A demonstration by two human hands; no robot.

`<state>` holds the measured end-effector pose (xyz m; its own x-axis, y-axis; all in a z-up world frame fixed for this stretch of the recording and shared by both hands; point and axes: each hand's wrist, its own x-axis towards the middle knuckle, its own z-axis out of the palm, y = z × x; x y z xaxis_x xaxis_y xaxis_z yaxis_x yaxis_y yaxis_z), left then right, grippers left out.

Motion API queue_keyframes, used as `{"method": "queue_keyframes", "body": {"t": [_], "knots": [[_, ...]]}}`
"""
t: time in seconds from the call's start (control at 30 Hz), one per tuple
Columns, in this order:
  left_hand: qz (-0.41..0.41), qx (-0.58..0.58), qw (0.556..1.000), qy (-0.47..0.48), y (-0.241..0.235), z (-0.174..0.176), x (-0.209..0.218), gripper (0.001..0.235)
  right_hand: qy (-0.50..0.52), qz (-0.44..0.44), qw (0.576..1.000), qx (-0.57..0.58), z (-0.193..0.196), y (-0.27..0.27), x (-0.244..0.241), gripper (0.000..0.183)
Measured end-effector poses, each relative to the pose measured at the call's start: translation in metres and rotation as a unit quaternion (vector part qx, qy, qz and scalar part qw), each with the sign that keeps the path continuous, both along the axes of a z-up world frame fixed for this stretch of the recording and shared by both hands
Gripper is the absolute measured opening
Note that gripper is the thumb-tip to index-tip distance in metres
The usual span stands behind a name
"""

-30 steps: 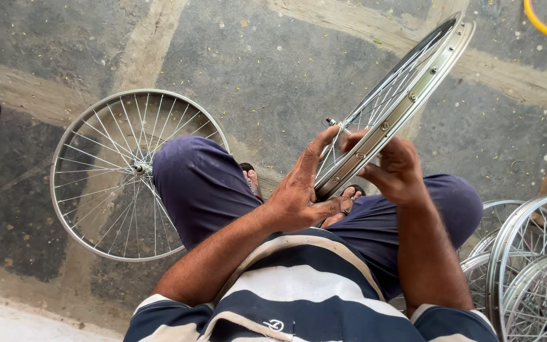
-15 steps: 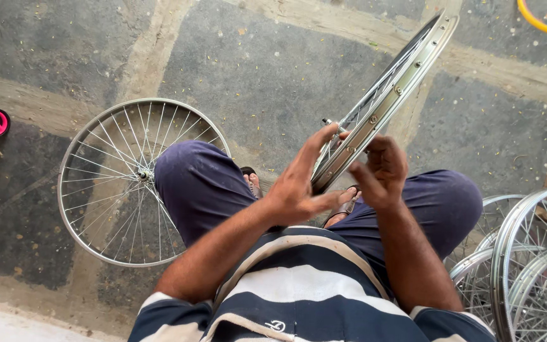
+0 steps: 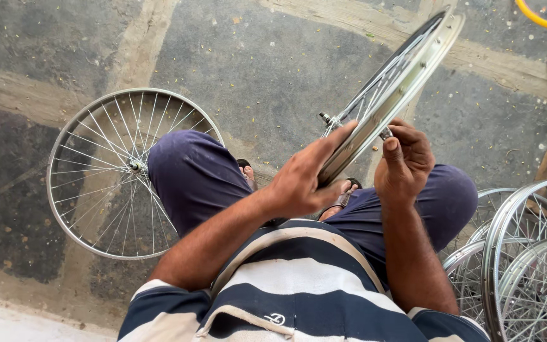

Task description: The person sits on the ground and uses a small metal tool to tighten or adjust the spokes on a bicycle wheel rim. They rotate the wheel and work on different sections of the rim throughout the clip.

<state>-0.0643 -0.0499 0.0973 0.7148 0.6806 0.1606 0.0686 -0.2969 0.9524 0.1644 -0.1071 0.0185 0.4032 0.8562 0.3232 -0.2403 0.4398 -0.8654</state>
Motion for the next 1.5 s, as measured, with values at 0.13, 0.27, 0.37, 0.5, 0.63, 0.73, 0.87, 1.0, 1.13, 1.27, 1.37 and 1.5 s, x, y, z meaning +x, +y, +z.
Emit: {"method": "queue_keyframes", "body": {"t": [0.13, 0.27, 0.37, 0.5, 0.63, 0.73, 0.87, 1.0, 1.13, 1.27, 1.37, 1.5], "knots": [[0.018, 0.102, 0.994, -0.037, -0.014, -0.015, -0.009, 0.090, -0.041, 0.070, 0.997, -0.001, 0.014, 0.002, -0.006, 0.019], [0.038, 0.112, 0.992, -0.043, -0.020, -0.028, -0.015, 0.090, -0.004, 0.195, 0.980, 0.049, 0.018, 0.015, -0.013, 0.021], [0.053, 0.099, 0.993, -0.044, -0.022, -0.032, -0.017, 0.093, 0.082, 0.224, 0.971, -0.014, 0.020, 0.021, -0.012, 0.028], [0.053, 0.076, 0.995, -0.037, -0.020, -0.033, -0.019, 0.095, 0.011, 0.239, 0.970, -0.042, 0.030, 0.025, -0.007, 0.032], [0.053, 0.067, 0.996, -0.039, -0.021, -0.034, -0.018, 0.095, -0.405, -0.117, 0.905, 0.061, 0.028, 0.038, -0.022, 0.034], [0.044, 0.070, 0.995, -0.048, -0.019, -0.029, -0.013, 0.094, -0.520, -0.279, 0.804, 0.069, 0.026, 0.035, -0.033, 0.044], [0.043, 0.105, 0.993, -0.026, -0.007, -0.020, -0.012, 0.099, -0.436, -0.135, 0.890, 0.012, 0.023, 0.016, -0.028, 0.029], [0.047, 0.096, 0.994, -0.012, -0.004, -0.016, -0.006, 0.097, -0.087, 0.140, 0.986, -0.041, 0.022, 0.012, -0.001, 0.028], [0.054, 0.137, 0.989, -0.027, -0.004, -0.014, 0.002, 0.095, -0.003, 0.390, 0.920, -0.041, 0.038, 0.050, 0.025, 0.046], [0.056, 0.130, 0.989, -0.037, -0.006, -0.020, 0.002, 0.096, 0.010, 0.410, 0.901, -0.140, 0.062, 0.051, 0.013, 0.049], [0.061, 0.124, 0.990, -0.028, -0.004, -0.021, 0.000, 0.096, -0.515, -0.101, 0.851, 0.032, 0.063, 0.036, -0.031, 0.040], [0.060, 0.139, 0.988, -0.025, -0.007, -0.019, 0.002, 0.092, -0.400, -0.031, 0.916, -0.002, 0.066, 0.035, -0.037, 0.029]]}}
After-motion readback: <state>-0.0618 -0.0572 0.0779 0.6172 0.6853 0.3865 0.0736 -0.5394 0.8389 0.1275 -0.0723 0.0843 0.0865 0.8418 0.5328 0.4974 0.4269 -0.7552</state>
